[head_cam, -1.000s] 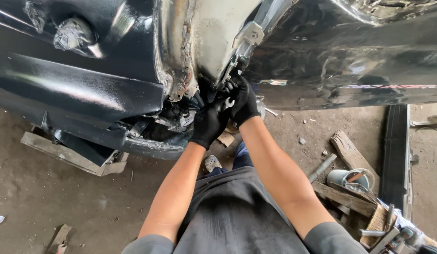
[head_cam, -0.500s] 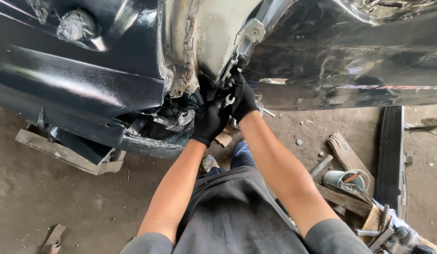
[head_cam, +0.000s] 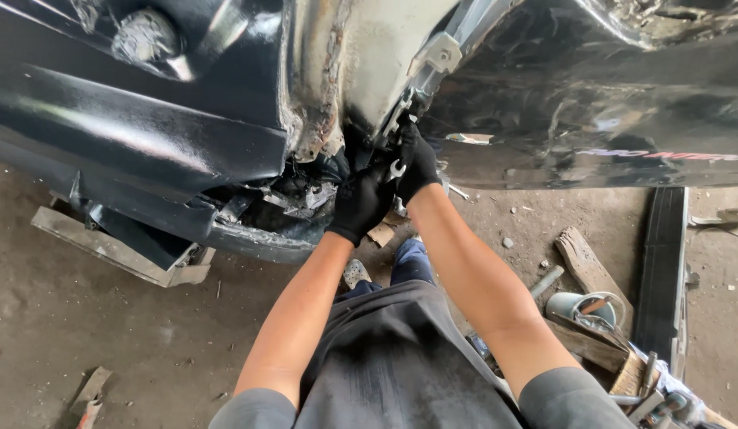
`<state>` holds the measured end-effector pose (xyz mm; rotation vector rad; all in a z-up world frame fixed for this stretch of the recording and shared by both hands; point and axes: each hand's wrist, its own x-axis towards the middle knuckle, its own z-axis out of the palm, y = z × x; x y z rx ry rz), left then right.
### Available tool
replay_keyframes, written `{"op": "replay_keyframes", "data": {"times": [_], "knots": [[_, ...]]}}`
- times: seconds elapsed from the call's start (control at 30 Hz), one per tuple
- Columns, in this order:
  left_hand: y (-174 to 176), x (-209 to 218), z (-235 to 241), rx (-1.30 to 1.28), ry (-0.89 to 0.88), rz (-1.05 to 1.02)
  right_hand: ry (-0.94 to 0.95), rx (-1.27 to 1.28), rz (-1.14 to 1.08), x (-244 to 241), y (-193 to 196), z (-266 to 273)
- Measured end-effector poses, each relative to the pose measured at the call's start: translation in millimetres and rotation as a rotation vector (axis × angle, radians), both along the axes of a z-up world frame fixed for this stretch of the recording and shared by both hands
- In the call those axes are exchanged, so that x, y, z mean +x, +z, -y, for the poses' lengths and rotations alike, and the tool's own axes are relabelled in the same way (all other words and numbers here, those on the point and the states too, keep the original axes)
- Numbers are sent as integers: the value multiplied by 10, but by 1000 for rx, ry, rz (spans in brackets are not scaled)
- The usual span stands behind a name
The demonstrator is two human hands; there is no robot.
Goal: The person uses a wrench to tighten bolts on the damaged front bumper of a black car. They repeatedly adjust their grip and position to access the fasteners in the damaged area.
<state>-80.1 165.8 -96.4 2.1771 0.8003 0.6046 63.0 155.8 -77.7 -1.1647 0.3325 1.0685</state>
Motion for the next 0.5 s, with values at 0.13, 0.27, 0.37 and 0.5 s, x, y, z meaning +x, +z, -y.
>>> {"op": "replay_keyframes", "data": {"times": [0.13,0.27,0.37,0.5], "knots": [[136,-13,42,-10,4,101,77,191,-41,96,-249,46],[80,-19,34,-39,26,67,28,470,-126,197,-720,7],[62,-6,-17,-4,9,93,-9,404,-96,54,-283,6],[25,-33,-56,28,-18,31,-24,298,-106,-76,90,-8]]}}
